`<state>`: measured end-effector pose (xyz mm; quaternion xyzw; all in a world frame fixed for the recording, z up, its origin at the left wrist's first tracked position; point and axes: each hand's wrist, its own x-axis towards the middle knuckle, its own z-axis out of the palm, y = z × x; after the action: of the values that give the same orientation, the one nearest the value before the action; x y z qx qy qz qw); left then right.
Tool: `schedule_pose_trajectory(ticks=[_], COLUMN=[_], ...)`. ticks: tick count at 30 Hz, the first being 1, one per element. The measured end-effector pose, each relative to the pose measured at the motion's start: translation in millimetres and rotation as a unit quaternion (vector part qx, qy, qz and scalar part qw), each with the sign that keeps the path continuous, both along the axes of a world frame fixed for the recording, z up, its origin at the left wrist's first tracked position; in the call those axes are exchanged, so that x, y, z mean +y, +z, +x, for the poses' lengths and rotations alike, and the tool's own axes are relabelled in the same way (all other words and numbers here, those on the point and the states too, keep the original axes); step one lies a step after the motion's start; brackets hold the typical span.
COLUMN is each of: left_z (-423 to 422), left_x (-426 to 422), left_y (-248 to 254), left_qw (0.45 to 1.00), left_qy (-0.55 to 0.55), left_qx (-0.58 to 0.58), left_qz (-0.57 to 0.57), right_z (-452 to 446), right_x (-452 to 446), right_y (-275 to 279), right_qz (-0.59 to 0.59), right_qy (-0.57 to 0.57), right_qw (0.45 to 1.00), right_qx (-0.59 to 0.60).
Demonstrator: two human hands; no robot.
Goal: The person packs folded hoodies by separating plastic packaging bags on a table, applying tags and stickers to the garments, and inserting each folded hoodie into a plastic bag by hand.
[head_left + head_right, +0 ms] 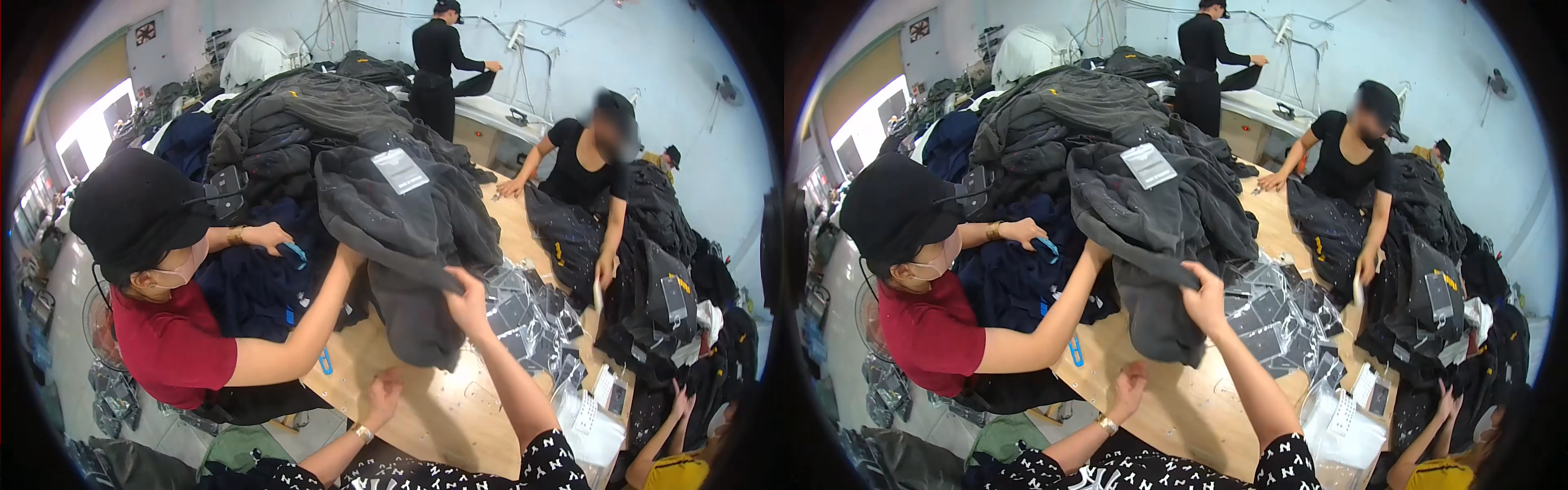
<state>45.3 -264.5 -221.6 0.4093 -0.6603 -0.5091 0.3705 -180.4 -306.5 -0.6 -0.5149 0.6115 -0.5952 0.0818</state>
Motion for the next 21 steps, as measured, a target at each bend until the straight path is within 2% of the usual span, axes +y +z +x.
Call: schedule_pose_trajectory(ticks=[1, 3, 5, 6, 7, 9, 10, 11, 13, 15, 18, 21], left_z=[-4, -9, -11, -11, -11, -10, -8, -6, -5, -4, -11, -22], left_x=[-8, -20, -28, -33, -34, -33, -30, -26, -20, -14, -17, -37], left_y=[7, 25, 41, 48, 55, 62, 65, 68, 68, 64, 79, 103], left_qw=[0.998, 0.996, 0.994, 0.995, 0.995, 0.997, 0.997, 0.998, 0.998, 0.995, 0.986, 0.981], left_qy=[0.017, 0.020, 0.024, 0.025, 0.026, 0.022, 0.012, 0.000, -0.036, -0.083, -0.118, -0.105], left_qx=[0.048, 0.091, 0.105, 0.099, 0.093, 0.079, 0.074, 0.058, 0.045, 0.047, 0.085, 0.149], left_qz=[-0.029, -0.012, -0.001, 0.000, -0.008, -0.016, -0.014, -0.012, 0.004, 0.034, 0.079, 0.062], right_z=[-8, -40, -67, -81, -112, -129, -125, -118, -126, -115, -95, -77], right_x=[-2, -14, -26, -31, -45, -41, -35, -28, -12, -1, 24, 33], right_y=[0, -26, -41, -40, -60, -46, -39, -36, -56, -76, -112, -105], right_qz=[0.012, 0.029, -0.025, -0.064, -0.080, -0.033, 0.019, 0.080, 0.309, 0.382, 0.309, 0.294], right_qy=[-0.030, -0.092, -0.162, -0.154, -0.191, -0.167, -0.194, -0.217, -0.056, -0.050, -0.059, -0.090], right_qw=[0.999, 0.987, 0.954, 0.934, 0.926, 0.955, 0.976, 0.971, 0.946, 0.917, 0.943, 0.944], right_qx=[-0.032, -0.128, -0.250, -0.316, -0.315, -0.244, -0.094, 0.054, 0.085, 0.101, 0.103, 0.120])
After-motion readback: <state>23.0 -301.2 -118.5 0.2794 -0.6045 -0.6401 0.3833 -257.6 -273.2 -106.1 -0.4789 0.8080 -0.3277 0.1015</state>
